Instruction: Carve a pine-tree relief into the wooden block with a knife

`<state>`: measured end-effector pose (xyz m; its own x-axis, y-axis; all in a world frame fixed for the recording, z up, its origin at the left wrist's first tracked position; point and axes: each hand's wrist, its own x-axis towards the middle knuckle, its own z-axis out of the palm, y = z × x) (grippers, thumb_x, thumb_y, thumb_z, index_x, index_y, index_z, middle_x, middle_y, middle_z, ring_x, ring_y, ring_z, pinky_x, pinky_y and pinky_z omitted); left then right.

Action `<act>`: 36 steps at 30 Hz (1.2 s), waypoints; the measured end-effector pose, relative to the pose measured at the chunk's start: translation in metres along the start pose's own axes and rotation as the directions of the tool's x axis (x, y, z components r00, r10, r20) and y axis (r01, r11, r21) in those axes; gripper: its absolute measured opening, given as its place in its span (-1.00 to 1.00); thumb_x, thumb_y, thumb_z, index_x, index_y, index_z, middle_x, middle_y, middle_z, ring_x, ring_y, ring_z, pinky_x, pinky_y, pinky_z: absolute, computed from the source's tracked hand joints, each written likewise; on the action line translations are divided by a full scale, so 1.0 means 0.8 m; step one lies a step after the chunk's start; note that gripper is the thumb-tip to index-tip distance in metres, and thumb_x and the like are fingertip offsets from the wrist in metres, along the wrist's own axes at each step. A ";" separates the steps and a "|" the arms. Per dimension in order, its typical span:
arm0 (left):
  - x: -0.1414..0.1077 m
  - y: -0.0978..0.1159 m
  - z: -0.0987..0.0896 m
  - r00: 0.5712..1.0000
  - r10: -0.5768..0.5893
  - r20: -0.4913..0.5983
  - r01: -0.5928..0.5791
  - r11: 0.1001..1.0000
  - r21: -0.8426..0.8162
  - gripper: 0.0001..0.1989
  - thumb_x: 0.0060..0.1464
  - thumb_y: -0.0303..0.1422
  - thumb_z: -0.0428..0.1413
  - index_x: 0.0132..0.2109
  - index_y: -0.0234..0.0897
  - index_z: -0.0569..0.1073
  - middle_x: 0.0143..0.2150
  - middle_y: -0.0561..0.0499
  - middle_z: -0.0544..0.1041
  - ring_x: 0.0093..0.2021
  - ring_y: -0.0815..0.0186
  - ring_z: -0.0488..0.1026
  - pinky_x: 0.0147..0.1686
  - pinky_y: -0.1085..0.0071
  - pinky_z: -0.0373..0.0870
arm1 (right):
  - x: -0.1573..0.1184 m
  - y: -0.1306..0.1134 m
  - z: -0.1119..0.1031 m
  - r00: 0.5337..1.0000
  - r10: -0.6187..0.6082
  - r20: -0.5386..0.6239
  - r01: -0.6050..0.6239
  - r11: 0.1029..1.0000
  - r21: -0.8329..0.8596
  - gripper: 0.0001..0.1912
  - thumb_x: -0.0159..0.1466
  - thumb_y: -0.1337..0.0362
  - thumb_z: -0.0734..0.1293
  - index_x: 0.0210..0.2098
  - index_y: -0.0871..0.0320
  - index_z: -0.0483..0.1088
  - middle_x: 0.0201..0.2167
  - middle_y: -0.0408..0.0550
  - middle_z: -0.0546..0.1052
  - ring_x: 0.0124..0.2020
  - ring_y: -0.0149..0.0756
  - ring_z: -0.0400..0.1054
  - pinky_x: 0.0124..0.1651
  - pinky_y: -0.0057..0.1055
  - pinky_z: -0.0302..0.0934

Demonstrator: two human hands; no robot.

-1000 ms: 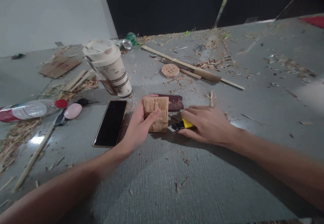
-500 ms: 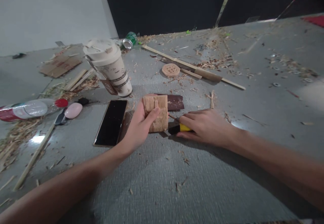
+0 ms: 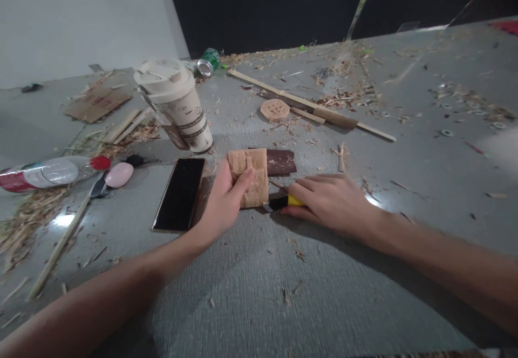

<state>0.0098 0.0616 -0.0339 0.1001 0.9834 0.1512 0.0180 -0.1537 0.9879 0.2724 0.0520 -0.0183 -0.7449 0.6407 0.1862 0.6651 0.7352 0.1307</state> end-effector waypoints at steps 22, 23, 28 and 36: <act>-0.003 0.004 0.000 0.984 0.100 -0.148 -0.074 0.982 0.171 -0.79 0.49 -0.12 0.19 0.01 -0.15 0.46 0.07 -0.08 0.61 0.28 -0.04 0.51 0.35 0.05 0.38 | -0.005 -0.028 0.003 0.984 0.129 -0.126 -0.124 0.991 0.043 -0.39 0.70 -0.16 0.05 -0.23 0.09 0.43 -0.40 -0.09 0.62 -0.43 -0.26 0.48 -0.31 -0.28 0.05; -0.003 0.005 0.000 0.984 0.103 -0.146 -0.078 0.983 0.166 -0.78 0.49 -0.11 0.19 0.02 -0.15 0.46 0.08 -0.08 0.61 0.30 -0.05 0.51 0.36 0.04 0.38 | -0.005 -0.028 0.002 0.983 0.128 -0.130 -0.124 0.991 0.040 -0.38 0.70 -0.16 0.04 -0.23 0.09 0.43 -0.40 -0.10 0.62 -0.43 -0.26 0.48 -0.31 -0.27 0.06; -0.002 0.010 0.000 0.988 0.093 -0.120 -0.073 0.983 0.167 -0.76 0.50 -0.12 0.18 0.09 -0.17 0.49 0.03 -0.08 0.61 0.24 -0.05 0.54 0.34 0.01 0.41 | -0.002 -0.024 -0.004 0.985 0.087 -0.150 -0.084 0.996 0.025 -0.43 0.69 -0.15 0.10 -0.23 0.08 0.44 -0.38 -0.11 0.63 -0.40 -0.26 0.50 -0.27 -0.25 0.11; -0.007 0.014 -0.001 0.999 -0.024 -0.038 0.026 0.998 0.054 -0.74 0.47 -0.11 0.22 0.09 -0.18 0.58 0.03 -0.08 0.66 0.09 -0.02 0.61 0.21 0.00 0.57 | 0.001 -0.015 -0.007 0.985 0.021 -0.174 -0.007 0.997 0.080 -0.43 0.70 -0.13 0.10 -0.22 0.10 0.45 -0.36 -0.12 0.63 -0.39 -0.28 0.50 -0.26 -0.25 0.15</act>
<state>0.0083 0.0542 -0.0235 0.0615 0.9898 0.1283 0.0741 -0.1328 0.9884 0.2640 0.0423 -0.0141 -0.7099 0.6080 0.3555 0.6642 0.7458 0.0506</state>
